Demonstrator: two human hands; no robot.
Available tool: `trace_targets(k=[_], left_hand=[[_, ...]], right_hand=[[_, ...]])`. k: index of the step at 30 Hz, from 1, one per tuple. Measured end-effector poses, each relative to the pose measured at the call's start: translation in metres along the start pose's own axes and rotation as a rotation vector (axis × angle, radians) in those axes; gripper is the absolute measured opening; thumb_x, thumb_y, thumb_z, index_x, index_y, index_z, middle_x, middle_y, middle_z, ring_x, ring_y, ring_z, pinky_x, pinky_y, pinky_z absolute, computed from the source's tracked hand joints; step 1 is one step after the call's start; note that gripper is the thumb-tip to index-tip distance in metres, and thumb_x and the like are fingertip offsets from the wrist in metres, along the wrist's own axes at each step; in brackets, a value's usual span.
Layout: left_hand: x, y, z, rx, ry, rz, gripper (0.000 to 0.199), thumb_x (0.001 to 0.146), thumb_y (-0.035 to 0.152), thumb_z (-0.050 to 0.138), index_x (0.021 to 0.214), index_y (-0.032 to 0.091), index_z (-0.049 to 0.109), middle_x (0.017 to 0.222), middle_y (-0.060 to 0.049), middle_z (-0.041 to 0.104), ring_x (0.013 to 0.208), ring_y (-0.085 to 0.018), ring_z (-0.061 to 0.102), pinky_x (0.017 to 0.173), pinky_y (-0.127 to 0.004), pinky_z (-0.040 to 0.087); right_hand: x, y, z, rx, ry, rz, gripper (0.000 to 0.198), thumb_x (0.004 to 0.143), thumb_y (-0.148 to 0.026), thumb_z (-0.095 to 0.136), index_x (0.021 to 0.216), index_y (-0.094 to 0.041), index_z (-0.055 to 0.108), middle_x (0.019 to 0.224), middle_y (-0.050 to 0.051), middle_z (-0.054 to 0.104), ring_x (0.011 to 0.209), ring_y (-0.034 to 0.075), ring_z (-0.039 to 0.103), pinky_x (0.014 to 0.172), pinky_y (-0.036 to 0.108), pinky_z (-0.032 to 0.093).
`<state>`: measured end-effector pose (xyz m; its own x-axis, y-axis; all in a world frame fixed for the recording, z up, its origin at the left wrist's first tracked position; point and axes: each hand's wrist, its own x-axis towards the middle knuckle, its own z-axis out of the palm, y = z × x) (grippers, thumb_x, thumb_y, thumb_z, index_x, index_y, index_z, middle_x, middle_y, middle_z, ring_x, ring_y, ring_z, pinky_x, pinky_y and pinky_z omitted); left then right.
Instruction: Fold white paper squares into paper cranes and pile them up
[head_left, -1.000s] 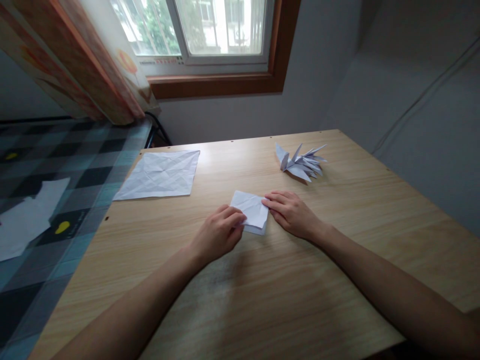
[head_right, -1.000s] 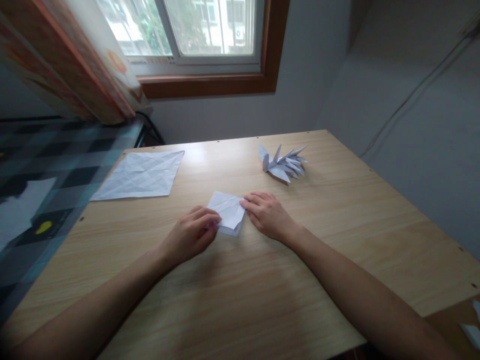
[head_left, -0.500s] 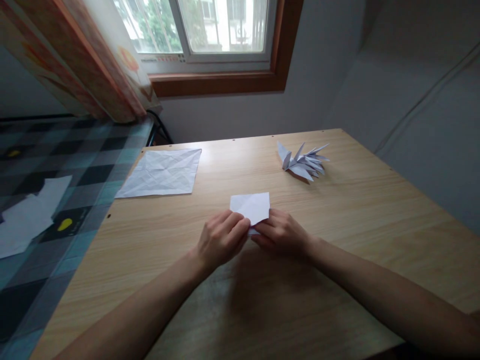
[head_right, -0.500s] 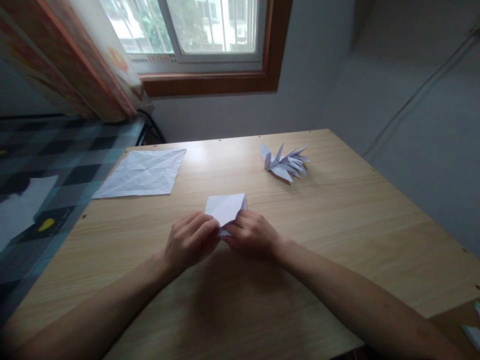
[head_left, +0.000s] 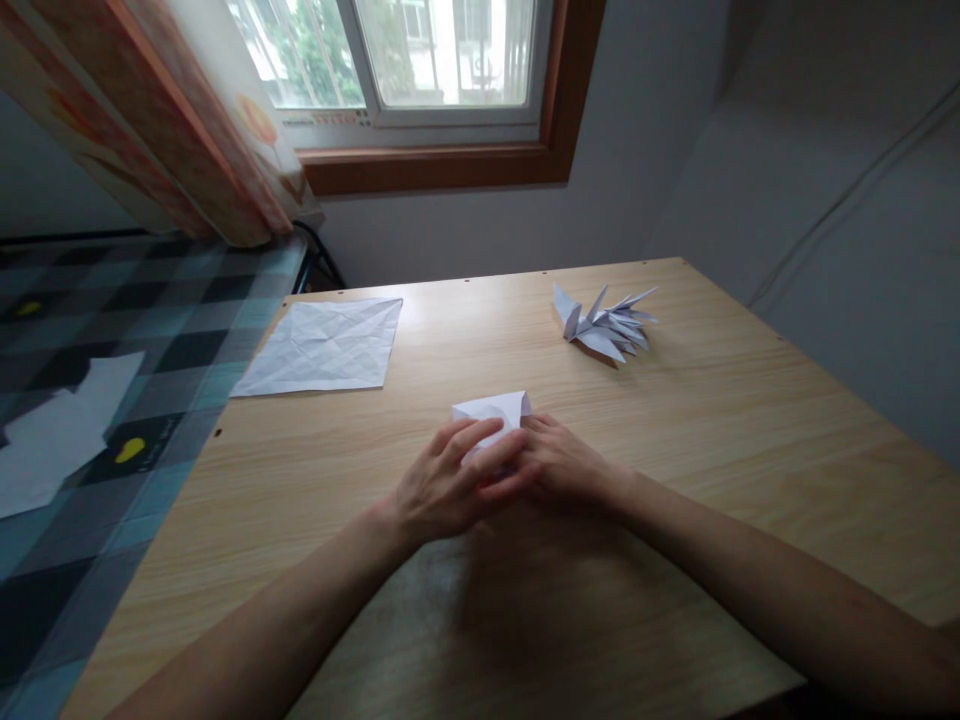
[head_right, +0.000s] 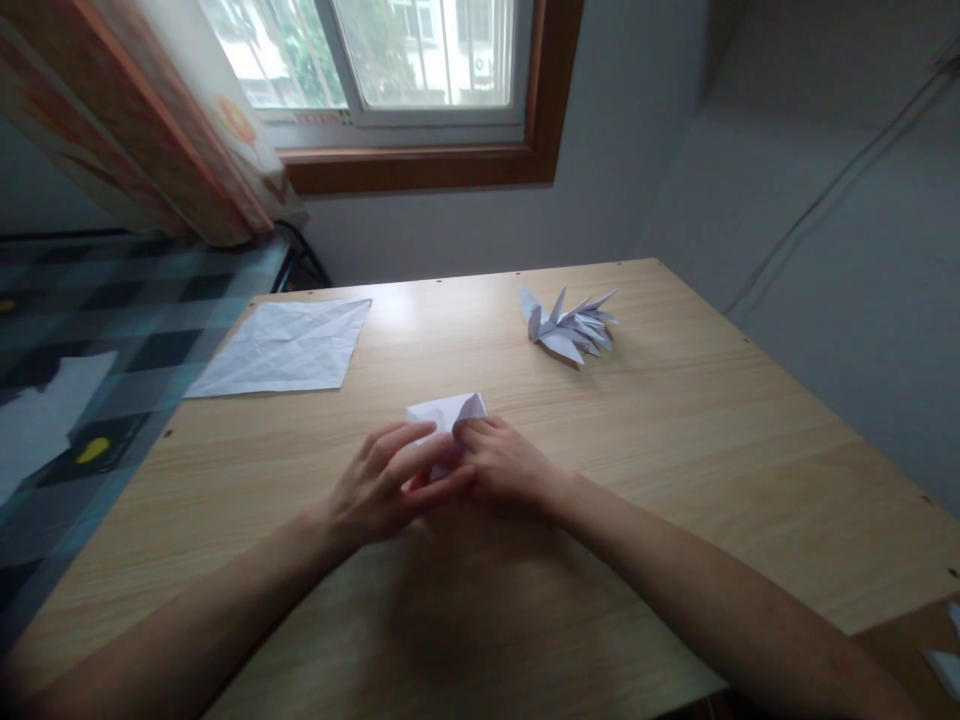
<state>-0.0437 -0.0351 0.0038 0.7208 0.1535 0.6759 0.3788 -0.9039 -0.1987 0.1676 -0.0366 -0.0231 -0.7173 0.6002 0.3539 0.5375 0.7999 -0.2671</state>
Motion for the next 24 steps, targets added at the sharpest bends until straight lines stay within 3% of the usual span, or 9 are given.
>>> trace_targets(k=[3, 8, 13, 16, 20, 24], left_hand=[[-0.002, -0.006, -0.005, 0.015, -0.121, -0.052, 0.034, 0.084, 0.023, 0.067, 0.117, 0.025, 0.061, 0.136, -0.01, 0.057, 0.134, -0.032, 0.043, 0.106, -0.051, 0.041], [-0.001, -0.015, -0.012, 0.025, -0.32, -0.113, 0.037, 0.075, 0.027, 0.065, 0.111, 0.02, 0.064, 0.148, -0.013, 0.048, 0.143, -0.041, 0.03, 0.114, -0.06, 0.029], [-0.001, -0.019, -0.012, -0.002, -0.417, -0.076, 0.039, 0.07, 0.029, 0.064, 0.108, 0.019, 0.063, 0.15, -0.012, 0.044, 0.144, -0.041, 0.027, 0.117, -0.062, 0.022], [-0.003, -0.021, -0.01, 0.051, -0.403, -0.087, 0.028, 0.074, 0.027, 0.063, 0.101, 0.021, 0.064, 0.146, -0.011, 0.047, 0.142, -0.038, 0.031, 0.117, -0.059, 0.024], [-0.007, -0.026, -0.006, 0.1, -0.275, -0.109, 0.009, 0.084, 0.029, 0.062, 0.089, 0.021, 0.063, 0.132, -0.011, 0.056, 0.132, -0.032, 0.043, 0.111, -0.055, 0.035], [-0.009, -0.029, -0.002, 0.084, -0.193, -0.15, 0.011, 0.087, 0.029, 0.064, 0.079, 0.022, 0.061, 0.117, -0.008, 0.061, 0.119, -0.027, 0.051, 0.104, -0.05, 0.042]], right_hand=[[-0.001, 0.001, -0.004, 0.012, 0.027, -0.008, 0.019, 0.094, -0.028, 0.056, 0.103, -0.018, 0.07, 0.113, 0.014, 0.068, 0.11, 0.029, 0.059, 0.095, 0.046, 0.046], [-0.003, 0.004, -0.011, 0.078, 0.029, 0.0, 0.021, 0.095, -0.022, 0.053, 0.107, -0.019, 0.07, 0.115, 0.012, 0.069, 0.109, 0.026, 0.061, 0.094, 0.044, 0.049], [-0.006, 0.009, -0.014, 0.163, 0.068, 0.026, 0.024, 0.097, -0.019, 0.05, 0.11, -0.02, 0.07, 0.123, 0.012, 0.067, 0.113, 0.023, 0.063, 0.096, 0.041, 0.051], [-0.009, 0.011, -0.015, 0.201, 0.082, 0.042, 0.023, 0.096, -0.018, 0.052, 0.106, -0.02, 0.072, 0.123, 0.01, 0.068, 0.112, 0.022, 0.065, 0.096, 0.039, 0.053], [-0.011, 0.012, -0.017, 0.248, 0.084, 0.08, 0.019, 0.092, -0.017, 0.057, 0.101, -0.018, 0.074, 0.122, 0.012, 0.069, 0.111, 0.023, 0.066, 0.097, 0.038, 0.053], [-0.011, 0.011, -0.02, 0.299, 0.083, 0.108, 0.012, 0.088, -0.022, 0.064, 0.095, -0.018, 0.073, 0.118, 0.012, 0.071, 0.109, 0.023, 0.068, 0.096, 0.037, 0.054]])
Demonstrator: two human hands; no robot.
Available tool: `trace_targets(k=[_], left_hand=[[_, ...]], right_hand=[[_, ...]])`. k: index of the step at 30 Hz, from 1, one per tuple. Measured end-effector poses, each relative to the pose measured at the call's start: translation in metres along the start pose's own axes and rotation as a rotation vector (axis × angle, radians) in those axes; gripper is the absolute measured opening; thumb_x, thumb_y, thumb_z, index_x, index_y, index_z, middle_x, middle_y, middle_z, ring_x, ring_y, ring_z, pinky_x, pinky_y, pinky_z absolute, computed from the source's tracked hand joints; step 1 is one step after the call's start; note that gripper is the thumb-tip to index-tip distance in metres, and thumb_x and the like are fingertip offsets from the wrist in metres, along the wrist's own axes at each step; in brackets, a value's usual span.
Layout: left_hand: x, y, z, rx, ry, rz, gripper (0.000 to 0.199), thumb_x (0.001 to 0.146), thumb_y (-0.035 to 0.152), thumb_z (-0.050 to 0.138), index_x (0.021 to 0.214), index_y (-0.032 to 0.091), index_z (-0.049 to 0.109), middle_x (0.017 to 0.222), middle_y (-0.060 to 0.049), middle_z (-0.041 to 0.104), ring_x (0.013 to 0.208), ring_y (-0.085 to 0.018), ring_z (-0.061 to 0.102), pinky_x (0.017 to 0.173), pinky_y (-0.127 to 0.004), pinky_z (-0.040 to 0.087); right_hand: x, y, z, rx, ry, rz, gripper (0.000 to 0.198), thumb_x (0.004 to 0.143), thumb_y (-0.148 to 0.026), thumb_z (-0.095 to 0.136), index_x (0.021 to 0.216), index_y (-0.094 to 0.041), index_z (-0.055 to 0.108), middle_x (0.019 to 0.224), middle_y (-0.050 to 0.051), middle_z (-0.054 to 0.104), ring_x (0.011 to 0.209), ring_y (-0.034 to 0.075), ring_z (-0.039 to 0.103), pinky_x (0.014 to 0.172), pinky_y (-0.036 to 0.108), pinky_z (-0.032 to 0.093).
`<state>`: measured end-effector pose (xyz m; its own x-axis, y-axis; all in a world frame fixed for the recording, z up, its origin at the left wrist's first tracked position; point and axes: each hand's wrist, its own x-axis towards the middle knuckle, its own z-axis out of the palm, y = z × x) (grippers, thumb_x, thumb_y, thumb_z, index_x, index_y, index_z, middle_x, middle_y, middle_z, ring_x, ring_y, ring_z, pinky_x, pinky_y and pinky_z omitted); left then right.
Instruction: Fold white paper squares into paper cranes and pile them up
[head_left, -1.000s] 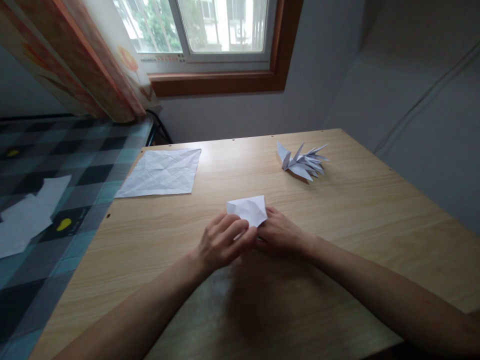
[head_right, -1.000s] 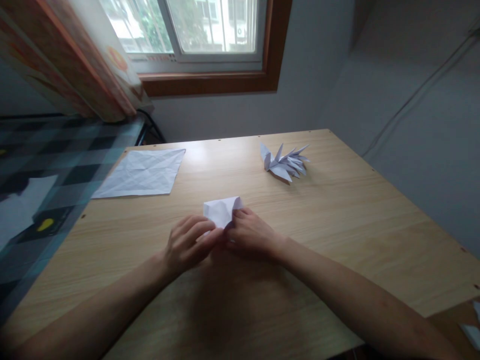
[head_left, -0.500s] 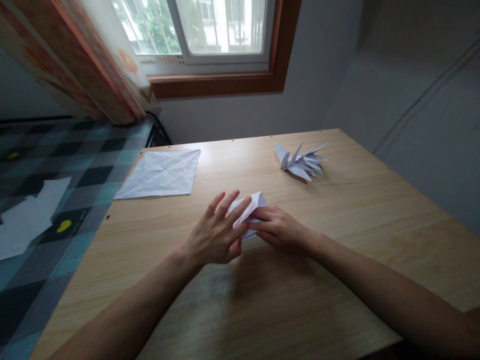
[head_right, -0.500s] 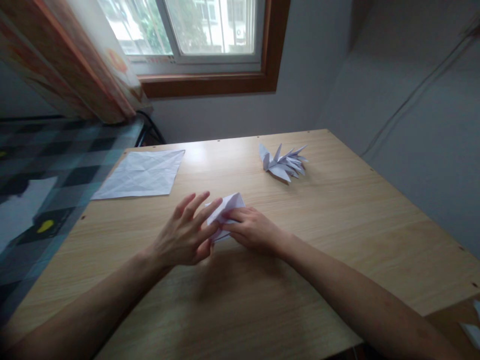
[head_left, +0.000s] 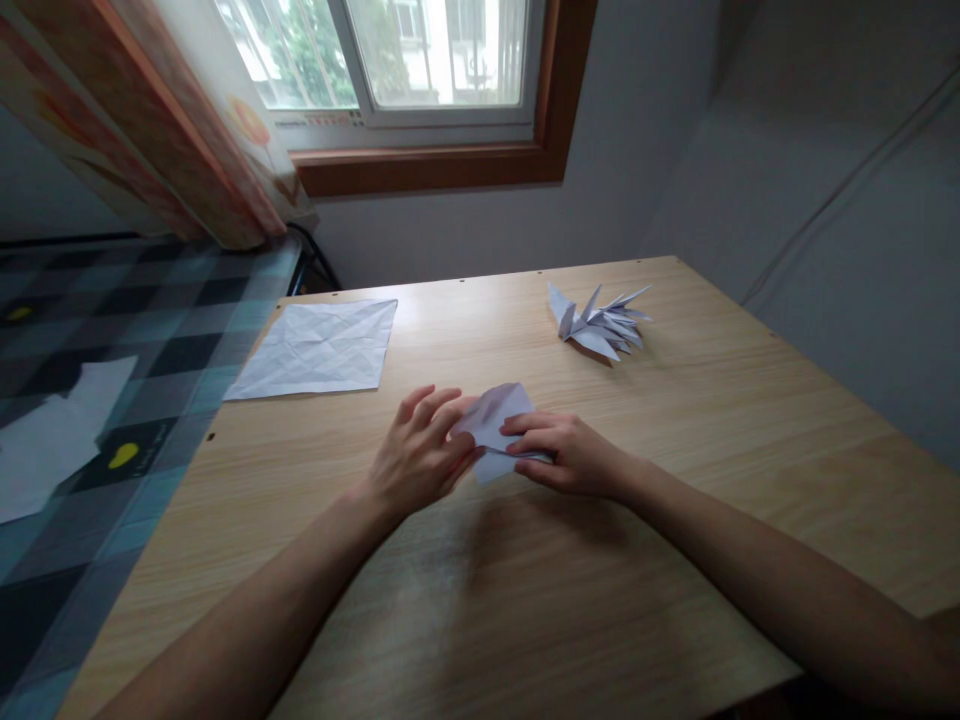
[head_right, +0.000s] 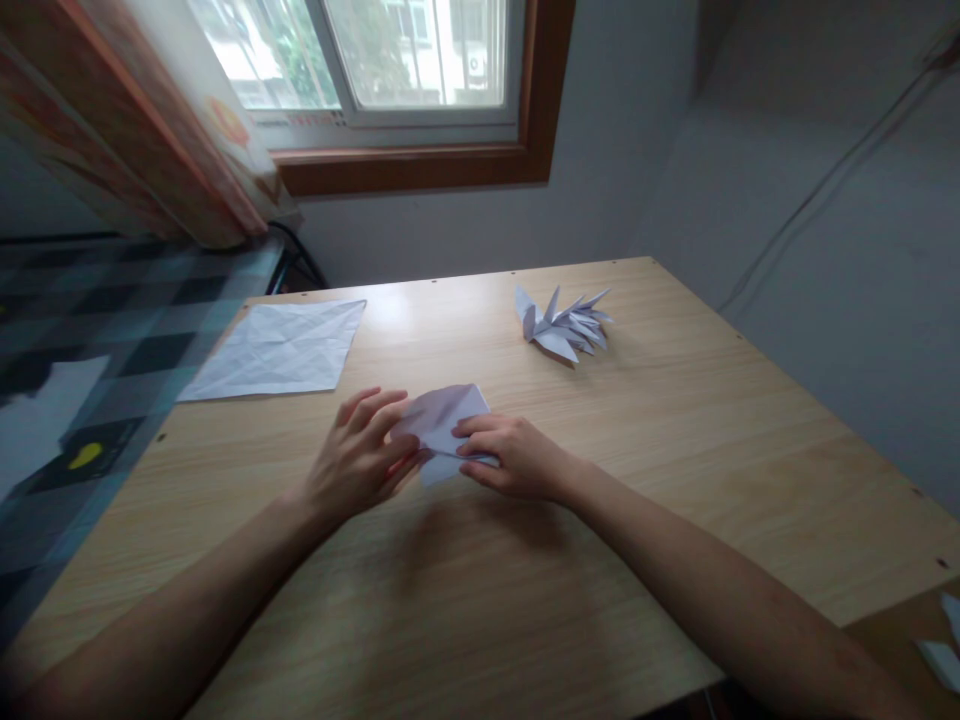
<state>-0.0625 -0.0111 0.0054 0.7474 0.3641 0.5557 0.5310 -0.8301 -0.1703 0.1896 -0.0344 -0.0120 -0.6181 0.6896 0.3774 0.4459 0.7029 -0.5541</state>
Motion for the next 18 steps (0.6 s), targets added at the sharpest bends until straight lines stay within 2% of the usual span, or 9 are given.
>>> trace_targets(k=[3, 5, 7, 10, 13, 15, 18], left_hand=[[0.001, 0.002, 0.002, -0.063, 0.048, -0.043, 0.014, 0.086, 0.026, 0.066, 0.074, 0.021, 0.061, 0.107, -0.008, 0.063, 0.111, -0.026, 0.053, 0.098, -0.048, 0.044], [0.002, 0.004, 0.004, -0.094, 0.068, -0.074, 0.015, 0.085, 0.026, 0.066, 0.072, 0.021, 0.061, 0.102, -0.008, 0.064, 0.106, -0.025, 0.053, 0.094, -0.046, 0.045], [0.003, 0.006, 0.006, -0.088, 0.086, -0.101, 0.017, 0.085, 0.026, 0.066, 0.07, 0.021, 0.061, 0.099, -0.007, 0.064, 0.102, -0.025, 0.054, 0.091, -0.044, 0.045], [0.004, 0.008, 0.009, -0.052, 0.11, -0.126, 0.016, 0.086, 0.028, 0.067, 0.073, 0.02, 0.06, 0.099, -0.008, 0.064, 0.1, -0.025, 0.054, 0.088, -0.042, 0.046], [0.005, 0.008, 0.012, -0.041, 0.087, -0.181, 0.011, 0.086, 0.028, 0.067, 0.089, 0.019, 0.062, 0.1, -0.009, 0.063, 0.101, -0.026, 0.055, 0.088, -0.042, 0.046], [0.004, 0.007, 0.014, -0.053, 0.066, -0.233, 0.026, 0.085, 0.029, 0.067, 0.109, 0.018, 0.06, 0.104, -0.011, 0.062, 0.103, -0.028, 0.055, 0.089, -0.043, 0.047], [0.002, 0.006, 0.017, -0.092, 0.068, -0.295, 0.06, 0.085, 0.029, 0.067, 0.138, 0.018, 0.043, 0.119, -0.014, 0.06, 0.108, -0.029, 0.055, 0.092, -0.044, 0.046]], right_hand=[[0.001, -0.001, 0.001, 0.042, 0.049, 0.015, 0.012, 0.089, -0.023, 0.063, 0.081, -0.018, 0.071, 0.108, 0.01, 0.074, 0.1, 0.021, 0.07, 0.09, 0.034, 0.055], [0.001, 0.0, 0.003, 0.051, 0.088, 0.024, 0.013, 0.089, -0.021, 0.061, 0.081, -0.019, 0.07, 0.101, 0.009, 0.075, 0.095, 0.02, 0.071, 0.087, 0.033, 0.055], [0.001, 0.001, 0.004, 0.055, 0.12, 0.057, 0.01, 0.087, -0.017, 0.061, 0.092, -0.018, 0.07, 0.098, 0.008, 0.075, 0.091, 0.02, 0.071, 0.084, 0.032, 0.056], [0.001, 0.002, 0.005, 0.074, 0.158, 0.108, 0.027, 0.085, -0.011, 0.059, 0.11, -0.018, 0.065, 0.1, 0.007, 0.075, 0.088, 0.018, 0.07, 0.081, 0.03, 0.056], [0.002, 0.003, 0.007, 0.047, 0.164, 0.038, 0.027, 0.087, -0.007, 0.053, 0.106, -0.018, 0.068, 0.102, 0.008, 0.074, 0.092, 0.018, 0.069, 0.084, 0.031, 0.056], [0.003, 0.005, 0.009, -0.007, 0.151, -0.034, 0.027, 0.088, -0.005, 0.05, 0.099, -0.019, 0.071, 0.102, 0.008, 0.073, 0.093, 0.018, 0.069, 0.085, 0.031, 0.056], [0.003, 0.006, 0.011, -0.087, 0.12, -0.095, 0.031, 0.086, -0.002, 0.048, 0.096, -0.018, 0.073, 0.103, 0.008, 0.074, 0.094, 0.019, 0.068, 0.087, 0.034, 0.056]])
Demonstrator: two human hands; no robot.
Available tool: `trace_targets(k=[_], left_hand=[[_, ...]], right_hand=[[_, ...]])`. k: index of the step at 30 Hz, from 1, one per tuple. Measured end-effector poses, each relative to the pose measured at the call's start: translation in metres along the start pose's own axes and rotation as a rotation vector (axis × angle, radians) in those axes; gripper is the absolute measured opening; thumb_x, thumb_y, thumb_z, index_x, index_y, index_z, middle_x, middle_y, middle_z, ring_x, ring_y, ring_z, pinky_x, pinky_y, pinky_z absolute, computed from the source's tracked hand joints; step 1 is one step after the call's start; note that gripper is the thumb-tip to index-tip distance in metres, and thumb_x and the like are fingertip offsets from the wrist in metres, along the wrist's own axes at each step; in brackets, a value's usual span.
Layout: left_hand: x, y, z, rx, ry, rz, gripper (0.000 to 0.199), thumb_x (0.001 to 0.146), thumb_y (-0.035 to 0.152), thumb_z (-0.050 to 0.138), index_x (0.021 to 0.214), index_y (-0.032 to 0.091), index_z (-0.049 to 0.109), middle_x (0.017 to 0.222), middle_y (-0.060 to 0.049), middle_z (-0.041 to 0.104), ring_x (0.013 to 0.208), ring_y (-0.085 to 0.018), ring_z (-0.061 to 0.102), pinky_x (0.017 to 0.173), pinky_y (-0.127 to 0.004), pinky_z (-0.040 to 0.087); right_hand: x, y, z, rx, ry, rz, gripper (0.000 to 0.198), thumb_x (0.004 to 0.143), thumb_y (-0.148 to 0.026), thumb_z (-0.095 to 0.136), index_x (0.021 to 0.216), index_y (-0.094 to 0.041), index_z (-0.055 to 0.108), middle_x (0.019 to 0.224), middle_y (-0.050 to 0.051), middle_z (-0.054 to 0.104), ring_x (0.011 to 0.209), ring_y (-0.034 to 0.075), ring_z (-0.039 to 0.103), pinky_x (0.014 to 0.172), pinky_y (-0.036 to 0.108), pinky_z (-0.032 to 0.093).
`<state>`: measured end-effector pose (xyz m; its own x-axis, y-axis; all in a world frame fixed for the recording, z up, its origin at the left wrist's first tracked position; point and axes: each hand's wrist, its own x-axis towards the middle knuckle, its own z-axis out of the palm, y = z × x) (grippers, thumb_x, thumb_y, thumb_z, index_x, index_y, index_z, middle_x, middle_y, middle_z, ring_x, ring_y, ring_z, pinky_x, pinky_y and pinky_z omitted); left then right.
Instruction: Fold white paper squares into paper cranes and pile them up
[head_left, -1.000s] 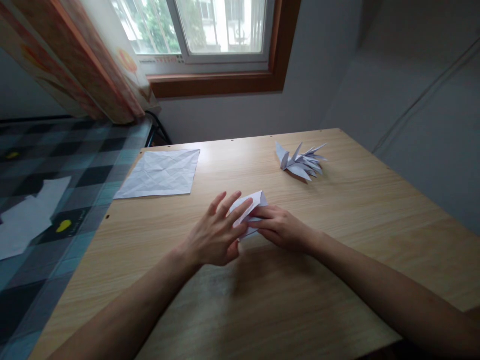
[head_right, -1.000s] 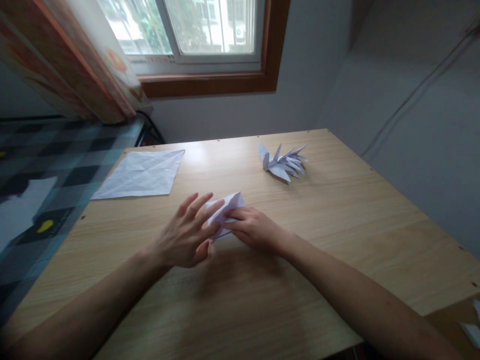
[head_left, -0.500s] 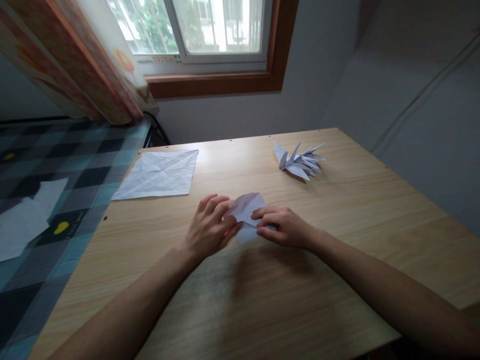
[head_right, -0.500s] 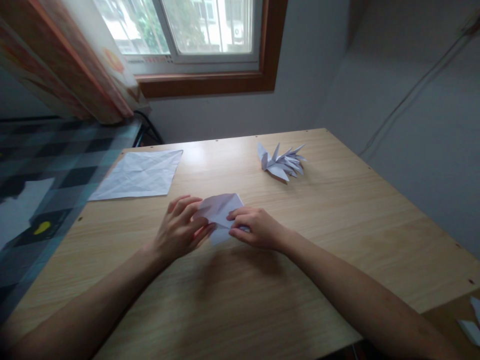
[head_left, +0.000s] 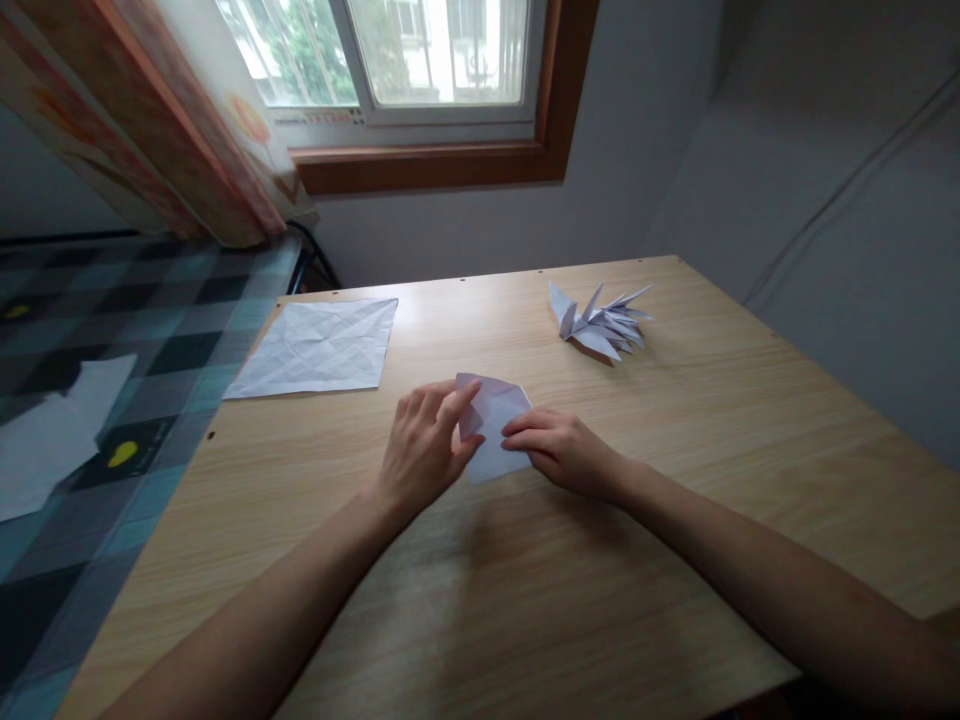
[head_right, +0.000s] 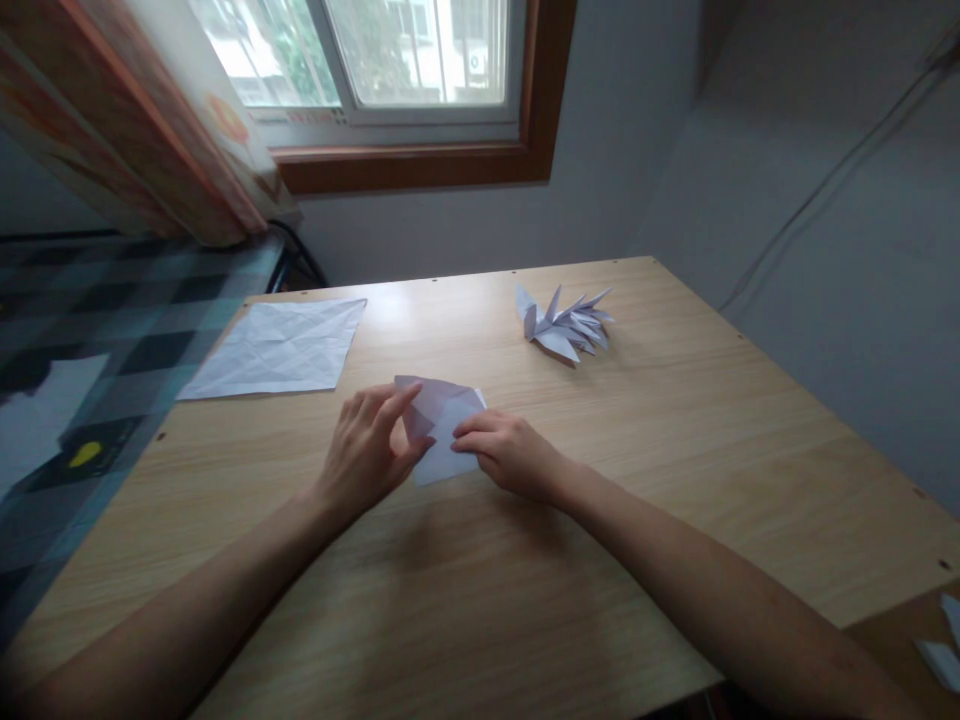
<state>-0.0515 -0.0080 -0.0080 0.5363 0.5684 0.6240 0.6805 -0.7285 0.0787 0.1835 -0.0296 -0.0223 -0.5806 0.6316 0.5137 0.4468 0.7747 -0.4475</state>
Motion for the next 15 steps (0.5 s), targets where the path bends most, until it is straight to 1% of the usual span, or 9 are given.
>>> trace_targets(k=[2, 4, 6, 7, 9, 11, 12, 13, 15], left_hand=[[-0.0009, -0.0021, 0.002, -0.031, 0.024, -0.048, 0.08, 0.084, 0.028, 0.068, 0.15, 0.018, 0.025, 0.127, -0.015, 0.058, 0.111, -0.03, 0.056, 0.093, -0.045, 0.046], [-0.0015, -0.0043, 0.0039, -0.07, 0.066, -0.124, 0.094, 0.082, 0.026, 0.069, 0.155, 0.019, 0.01, 0.126, -0.015, 0.06, 0.109, -0.029, 0.058, 0.093, -0.045, 0.047], [-0.0013, -0.0065, 0.0051, -0.125, 0.103, -0.221, 0.097, 0.081, 0.024, 0.069, 0.156, 0.018, 0.007, 0.118, -0.012, 0.065, 0.104, -0.027, 0.061, 0.092, -0.044, 0.048], [-0.001, -0.0076, 0.0053, -0.155, 0.115, -0.273, 0.095, 0.08, 0.024, 0.068, 0.155, 0.018, 0.011, 0.112, -0.01, 0.067, 0.101, -0.025, 0.062, 0.091, -0.043, 0.049], [0.0003, -0.0093, 0.0047, -0.213, 0.116, -0.362, 0.077, 0.08, 0.024, 0.067, 0.148, 0.017, 0.032, 0.101, -0.006, 0.069, 0.093, -0.023, 0.064, 0.086, -0.039, 0.051], [0.0021, -0.0101, 0.0031, -0.256, 0.089, -0.422, 0.04, 0.082, 0.026, 0.064, 0.121, 0.016, 0.061, 0.089, -0.004, 0.069, 0.084, -0.021, 0.065, 0.078, -0.034, 0.051], [0.0031, -0.01, 0.0021, -0.265, 0.076, -0.442, 0.022, 0.083, 0.028, 0.063, 0.101, 0.016, 0.068, 0.082, -0.003, 0.069, 0.078, -0.019, 0.064, 0.073, -0.032, 0.05], [0.004, -0.0097, 0.0009, -0.269, 0.064, -0.457, 0.015, 0.084, 0.03, 0.061, 0.084, 0.017, 0.068, 0.075, -0.003, 0.067, 0.072, -0.018, 0.063, 0.069, -0.03, 0.049], [0.0056, -0.0084, -0.0011, -0.271, 0.061, -0.482, 0.027, 0.087, 0.033, 0.059, 0.066, 0.018, 0.063, 0.064, -0.001, 0.064, 0.062, -0.016, 0.058, 0.062, -0.028, 0.044]], right_hand=[[-0.0005, 0.0008, 0.0007, -0.034, -0.024, -0.028, 0.033, 0.084, -0.001, 0.048, 0.098, -0.017, 0.073, 0.106, 0.008, 0.074, 0.097, 0.021, 0.067, 0.089, 0.036, 0.056], [-0.0008, 0.0011, 0.0007, -0.058, -0.043, -0.052, 0.035, 0.083, 0.001, 0.048, 0.1, -0.017, 0.073, 0.11, 0.008, 0.074, 0.101, 0.021, 0.067, 0.092, 0.037, 0.056], [-0.0007, 0.0007, 0.0006, -0.066, -0.05, -0.075, 0.036, 0.083, 0.001, 0.047, 0.1, -0.017, 0.073, 0.111, 0.008, 0.074, 0.102, 0.021, 0.067, 0.092, 0.038, 0.056], [-0.0005, 0.0003, 0.0007, -0.065, -0.051, -0.087, 0.036, 0.083, 0.001, 0.047, 0.1, -0.017, 0.074, 0.111, 0.008, 0.074, 0.102, 0.021, 0.067, 0.092, 0.038, 0.056], [0.0001, -0.0013, 0.0013, -0.06, -0.049, -0.113, 0.035, 0.083, 0.001, 0.048, 0.098, -0.017, 0.074, 0.11, 0.008, 0.075, 0.101, 0.021, 0.067, 0.091, 0.037, 0.056], [0.0007, -0.0032, 0.0027, -0.057, -0.054, -0.142, 0.034, 0.083, 0.0, 0.048, 0.098, -0.017, 0.074, 0.11, 0.008, 0.075, 0.1, 0.02, 0.067, 0.09, 0.036, 0.056], [0.0009, -0.0041, 0.0035, -0.056, -0.06, -0.155, 0.034, 0.084, 0.0, 0.048, 0.098, -0.017, 0.073, 0.11, 0.008, 0.075, 0.1, 0.02, 0.067, 0.09, 0.036, 0.056], [0.001, -0.005, 0.0044, -0.058, -0.068, -0.166, 0.033, 0.084, 0.0, 0.048, 0.098, -0.017, 0.073, 0.11, 0.007, 0.075, 0.1, 0.02, 0.067, 0.09, 0.036, 0.056], [0.001, -0.0063, 0.0061, -0.07, -0.079, -0.183, 0.034, 0.084, 0.0, 0.048, 0.099, -0.017, 0.072, 0.109, 0.006, 0.075, 0.1, 0.019, 0.067, 0.089, 0.035, 0.056]])
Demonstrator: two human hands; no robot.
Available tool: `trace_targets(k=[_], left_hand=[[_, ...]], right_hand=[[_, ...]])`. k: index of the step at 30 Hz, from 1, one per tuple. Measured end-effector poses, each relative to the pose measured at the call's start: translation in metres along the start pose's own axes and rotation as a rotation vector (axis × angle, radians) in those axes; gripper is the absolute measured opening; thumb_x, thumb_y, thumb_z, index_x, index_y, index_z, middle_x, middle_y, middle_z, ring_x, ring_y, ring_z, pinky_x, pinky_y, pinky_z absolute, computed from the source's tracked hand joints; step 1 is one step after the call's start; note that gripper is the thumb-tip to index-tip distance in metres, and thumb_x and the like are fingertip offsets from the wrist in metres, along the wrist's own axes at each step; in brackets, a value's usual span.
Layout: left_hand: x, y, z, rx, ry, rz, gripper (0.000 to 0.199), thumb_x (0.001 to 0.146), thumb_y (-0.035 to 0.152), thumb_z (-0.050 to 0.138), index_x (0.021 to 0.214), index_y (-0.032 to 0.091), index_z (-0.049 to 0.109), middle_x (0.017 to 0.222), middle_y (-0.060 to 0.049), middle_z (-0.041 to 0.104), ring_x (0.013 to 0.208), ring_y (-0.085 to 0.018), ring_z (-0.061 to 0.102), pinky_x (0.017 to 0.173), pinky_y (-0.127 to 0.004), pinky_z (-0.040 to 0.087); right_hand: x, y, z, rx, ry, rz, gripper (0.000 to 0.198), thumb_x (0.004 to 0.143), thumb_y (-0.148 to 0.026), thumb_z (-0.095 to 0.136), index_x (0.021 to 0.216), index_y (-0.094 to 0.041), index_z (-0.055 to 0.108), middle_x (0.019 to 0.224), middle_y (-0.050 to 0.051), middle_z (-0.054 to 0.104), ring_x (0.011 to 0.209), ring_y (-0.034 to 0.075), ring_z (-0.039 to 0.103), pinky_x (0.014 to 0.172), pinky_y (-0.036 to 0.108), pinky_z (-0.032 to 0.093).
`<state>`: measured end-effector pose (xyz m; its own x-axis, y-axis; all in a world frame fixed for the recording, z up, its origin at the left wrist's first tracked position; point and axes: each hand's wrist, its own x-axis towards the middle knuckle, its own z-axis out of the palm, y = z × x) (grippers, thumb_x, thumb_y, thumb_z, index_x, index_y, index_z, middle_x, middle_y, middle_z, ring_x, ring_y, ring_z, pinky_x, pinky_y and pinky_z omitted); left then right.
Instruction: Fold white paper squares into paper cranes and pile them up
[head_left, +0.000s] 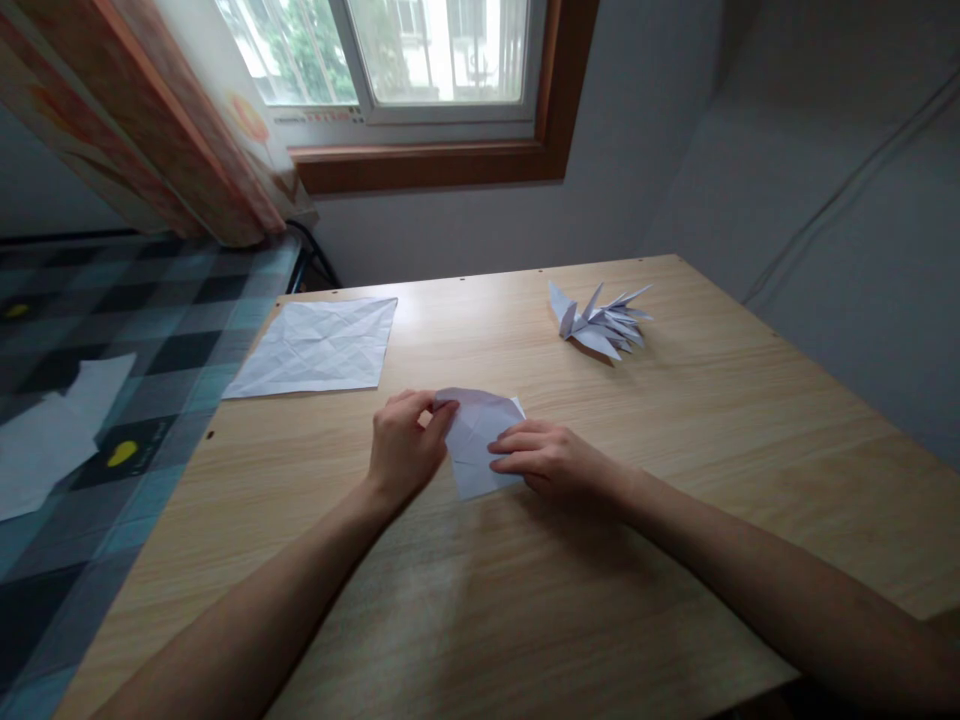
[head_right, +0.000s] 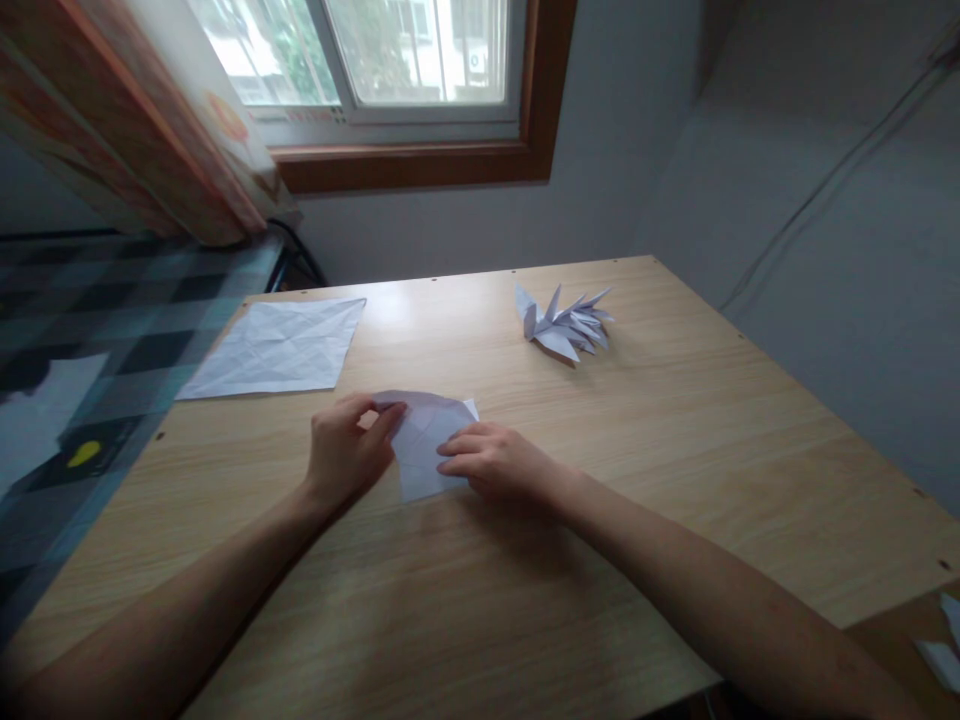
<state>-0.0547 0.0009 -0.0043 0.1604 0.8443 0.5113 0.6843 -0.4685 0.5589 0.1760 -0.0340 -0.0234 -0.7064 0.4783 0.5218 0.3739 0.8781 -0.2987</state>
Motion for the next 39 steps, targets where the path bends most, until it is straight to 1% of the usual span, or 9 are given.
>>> trace_targets(k=[6, 11, 14, 17, 21, 24, 26, 34, 39], left_hand=[[0.001, 0.002, -0.002, -0.128, 0.05, -0.1, 0.048, 0.094, 0.037, 0.047, 0.049, 0.019, 0.045, 0.046, 0.003, 0.046, 0.047, -0.012, 0.044, 0.05, -0.026, 0.033], [0.001, -0.004, -0.001, -0.274, 0.084, -0.133, 0.019, 0.088, 0.034, 0.06, 0.08, 0.018, 0.064, 0.07, 0.0, 0.066, 0.066, -0.015, 0.062, 0.065, -0.027, 0.047], [-0.002, -0.004, -0.003, -0.24, 0.137, 0.007, 0.016, 0.09, 0.032, 0.058, 0.082, 0.018, 0.061, 0.074, -0.002, 0.066, 0.07, -0.016, 0.062, 0.068, -0.029, 0.048], [-0.008, 0.002, -0.007, -0.165, 0.183, 0.307, 0.016, 0.092, 0.025, 0.055, 0.077, 0.019, 0.056, 0.07, -0.002, 0.062, 0.066, -0.016, 0.058, 0.064, -0.03, 0.045], [-0.011, 0.011, -0.009, -0.076, -0.052, 0.667, 0.013, 0.092, 0.025, 0.053, 0.082, 0.019, 0.059, 0.074, -0.004, 0.066, 0.067, -0.017, 0.058, 0.066, -0.032, 0.046], [-0.01, 0.015, -0.006, 0.023, -0.308, 0.638, 0.027, 0.096, 0.039, 0.048, 0.103, 0.018, 0.063, 0.094, -0.009, 0.071, 0.084, -0.021, 0.063, 0.076, -0.035, 0.049], [-0.008, 0.014, -0.004, 0.072, -0.393, 0.57, 0.038, 0.098, 0.046, 0.043, 0.111, 0.016, 0.061, 0.105, -0.012, 0.07, 0.095, -0.024, 0.064, 0.082, -0.038, 0.05], [-0.007, 0.013, -0.005, 0.191, -0.481, 0.6, 0.036, 0.099, 0.042, 0.042, 0.105, 0.016, 0.066, 0.113, -0.012, 0.07, 0.109, -0.026, 0.064, 0.091, -0.04, 0.048], [-0.007, 0.013, -0.006, 0.228, -0.531, 0.634, 0.038, 0.1, 0.043, 0.04, 0.104, 0.016, 0.066, 0.117, -0.012, 0.069, 0.113, -0.026, 0.063, 0.094, -0.04, 0.048]], right_hand=[[0.001, -0.003, 0.001, -0.082, -0.038, -0.042, 0.028, 0.087, -0.005, 0.05, 0.1, -0.019, 0.07, 0.112, 0.007, 0.074, 0.101, 0.019, 0.067, 0.086, 0.034, 0.056], [-0.001, -0.003, 0.001, -0.141, -0.047, -0.043, 0.024, 0.088, -0.01, 0.054, 0.102, -0.02, 0.07, 0.111, 0.008, 0.074, 0.1, 0.022, 0.067, 0.085, 0.038, 0.054], [-0.002, -0.004, 0.001, -0.19, -0.078, -0.006, 0.022, 0.087, -0.013, 0.057, 0.102, -0.022, 0.071, 0.109, 0.008, 0.075, 0.098, 0.023, 0.067, 0.085, 0.038, 0.054], [0.0, -0.007, 0.0, -0.239, -0.078, 0.058, 0.023, 0.089, -0.017, 0.058, 0.107, -0.023, 0.071, 0.113, 0.01, 0.073, 0.103, 0.026, 0.065, 0.086, 0.041, 0.053], [0.002, -0.01, -0.004, -0.267, -0.104, 0.188, 0.029, 0.09, -0.022, 0.06, 0.118, -0.018, 0.068, 0.121, 0.015, 0.069, 0.115, 0.032, 0.06, 0.094, 0.049, 0.05], [0.004, -0.011, -0.005, -0.246, -0.111, 0.218, 0.038, 0.091, -0.029, 0.061, 0.126, -0.014, 0.063, 0.127, 0.019, 0.065, 0.119, 0.033, 0.057, 0.098, 0.052, 0.048], [0.004, -0.012, -0.006, -0.217, -0.091, 0.204, 0.042, 0.09, -0.031, 0.062, 0.127, -0.012, 0.06, 0.128, 0.019, 0.064, 0.117, 0.033, 0.058, 0.097, 0.05, 0.049], [0.002, -0.011, -0.007, -0.101, -0.015, 0.093, 0.019, 0.09, -0.019, 0.057, 0.105, -0.013, 0.067, 0.108, 0.014, 0.072, 0.099, 0.025, 0.067, 0.089, 0.04, 0.054], [0.0, -0.007, -0.006, -0.141, 0.017, -0.043, 0.018, 0.091, -0.012, 0.051, 0.097, -0.014, 0.068, 0.098, 0.01, 0.074, 0.089, 0.021, 0.067, 0.083, 0.035, 0.053]])
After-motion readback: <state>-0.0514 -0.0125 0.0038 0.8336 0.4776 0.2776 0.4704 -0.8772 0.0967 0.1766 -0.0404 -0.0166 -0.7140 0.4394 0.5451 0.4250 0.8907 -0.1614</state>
